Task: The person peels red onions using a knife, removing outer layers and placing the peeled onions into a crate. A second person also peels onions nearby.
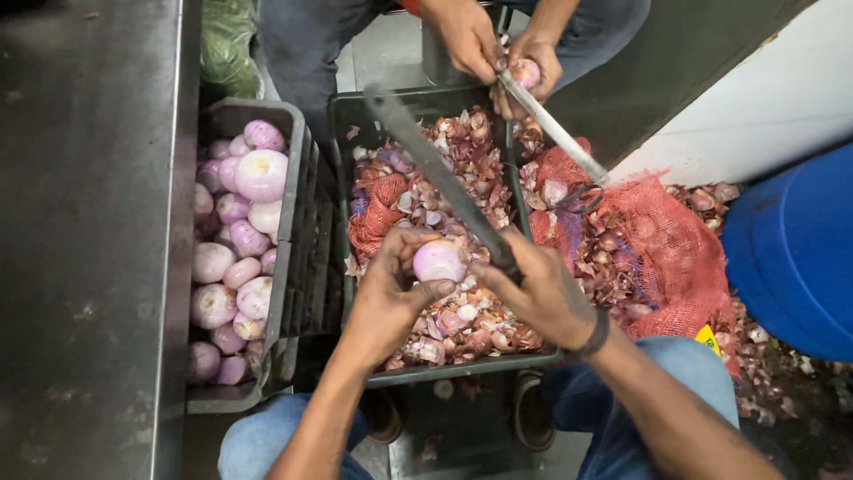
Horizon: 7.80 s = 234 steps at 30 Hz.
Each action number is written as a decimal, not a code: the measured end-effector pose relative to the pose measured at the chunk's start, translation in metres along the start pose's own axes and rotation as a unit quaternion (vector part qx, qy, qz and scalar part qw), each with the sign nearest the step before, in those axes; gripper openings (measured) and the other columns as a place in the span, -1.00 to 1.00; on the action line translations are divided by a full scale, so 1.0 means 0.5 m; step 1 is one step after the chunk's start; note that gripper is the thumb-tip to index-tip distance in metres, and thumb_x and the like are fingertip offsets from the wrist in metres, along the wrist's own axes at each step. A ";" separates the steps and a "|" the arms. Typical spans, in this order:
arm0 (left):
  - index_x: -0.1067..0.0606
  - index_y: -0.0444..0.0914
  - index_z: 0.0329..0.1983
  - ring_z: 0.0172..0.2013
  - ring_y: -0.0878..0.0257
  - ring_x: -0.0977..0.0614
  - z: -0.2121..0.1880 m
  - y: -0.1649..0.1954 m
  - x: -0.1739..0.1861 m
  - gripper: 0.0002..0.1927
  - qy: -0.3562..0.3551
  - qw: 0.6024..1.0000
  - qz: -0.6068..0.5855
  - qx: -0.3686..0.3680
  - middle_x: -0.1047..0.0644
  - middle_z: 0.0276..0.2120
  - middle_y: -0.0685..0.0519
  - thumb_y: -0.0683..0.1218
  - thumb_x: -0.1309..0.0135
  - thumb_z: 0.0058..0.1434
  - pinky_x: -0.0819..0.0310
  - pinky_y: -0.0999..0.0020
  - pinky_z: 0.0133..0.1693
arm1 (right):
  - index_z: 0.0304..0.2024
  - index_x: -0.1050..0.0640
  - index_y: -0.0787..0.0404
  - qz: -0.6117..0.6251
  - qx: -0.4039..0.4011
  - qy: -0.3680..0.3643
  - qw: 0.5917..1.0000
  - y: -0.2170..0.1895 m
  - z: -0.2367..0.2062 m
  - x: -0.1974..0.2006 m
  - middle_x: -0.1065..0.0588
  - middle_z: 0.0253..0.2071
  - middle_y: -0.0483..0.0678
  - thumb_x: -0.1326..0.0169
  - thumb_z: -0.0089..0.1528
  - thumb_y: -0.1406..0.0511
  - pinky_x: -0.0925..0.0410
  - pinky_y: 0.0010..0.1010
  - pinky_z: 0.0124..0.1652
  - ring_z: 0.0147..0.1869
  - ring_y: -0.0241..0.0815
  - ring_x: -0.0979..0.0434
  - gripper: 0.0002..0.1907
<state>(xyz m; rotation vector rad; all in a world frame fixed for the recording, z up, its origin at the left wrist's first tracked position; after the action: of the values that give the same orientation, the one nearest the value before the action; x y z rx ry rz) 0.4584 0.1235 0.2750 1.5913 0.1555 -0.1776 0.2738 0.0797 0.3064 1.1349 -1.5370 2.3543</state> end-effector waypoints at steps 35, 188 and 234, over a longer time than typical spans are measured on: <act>-0.54 -0.33 0.08 0.01 0.28 -0.67 -0.001 0.025 0.002 -0.50 0.025 0.986 0.167 0.004 -0.67 -0.04 0.03 -0.30 -0.32 0.02 -0.55 0.37 0.07 | -0.21 -0.42 0.28 -0.163 0.084 -0.045 0.982 -0.010 -0.020 -0.012 -0.45 -0.53 0.04 -0.02 0.36 0.26 -0.34 -0.17 -0.58 -0.60 0.00 -0.49 -0.81; -0.47 -0.36 0.16 -0.06 0.30 -0.65 -0.007 -0.017 0.012 -0.49 0.022 0.998 0.044 0.046 -0.64 -0.07 0.00 -0.19 -0.29 0.14 -0.55 0.38 0.01 | -0.26 -0.40 0.24 -0.232 0.079 -0.049 0.968 -0.005 -0.007 -0.020 -0.47 -0.61 0.04 -0.04 0.36 0.21 -0.34 -0.10 -0.60 -0.64 0.02 -0.49 -0.77; -0.44 -0.32 0.23 -0.10 0.34 -0.62 -0.013 -0.006 0.000 -0.44 -0.052 0.997 0.003 0.061 -0.60 -0.11 0.05 -0.32 -0.24 0.13 -0.57 0.44 -0.05 | -0.02 -0.57 0.32 0.088 0.030 0.028 0.995 -0.040 -0.016 0.003 -0.44 -0.46 -0.12 -0.26 0.21 0.34 -0.31 -0.46 -0.44 -0.44 -0.37 -0.41 -0.69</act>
<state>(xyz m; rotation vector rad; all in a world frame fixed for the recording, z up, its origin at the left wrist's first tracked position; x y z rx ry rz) 0.4577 0.1301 0.2723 1.6998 0.0604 -0.2687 0.2780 0.0953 0.3206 0.9737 -1.6195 2.5363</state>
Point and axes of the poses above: each hand's wrist, its own z-axis towards the middle knuckle, its own x-axis out of the back of the hand, y = z × x, the point moved 5 cm from there along z, towards the middle knuckle
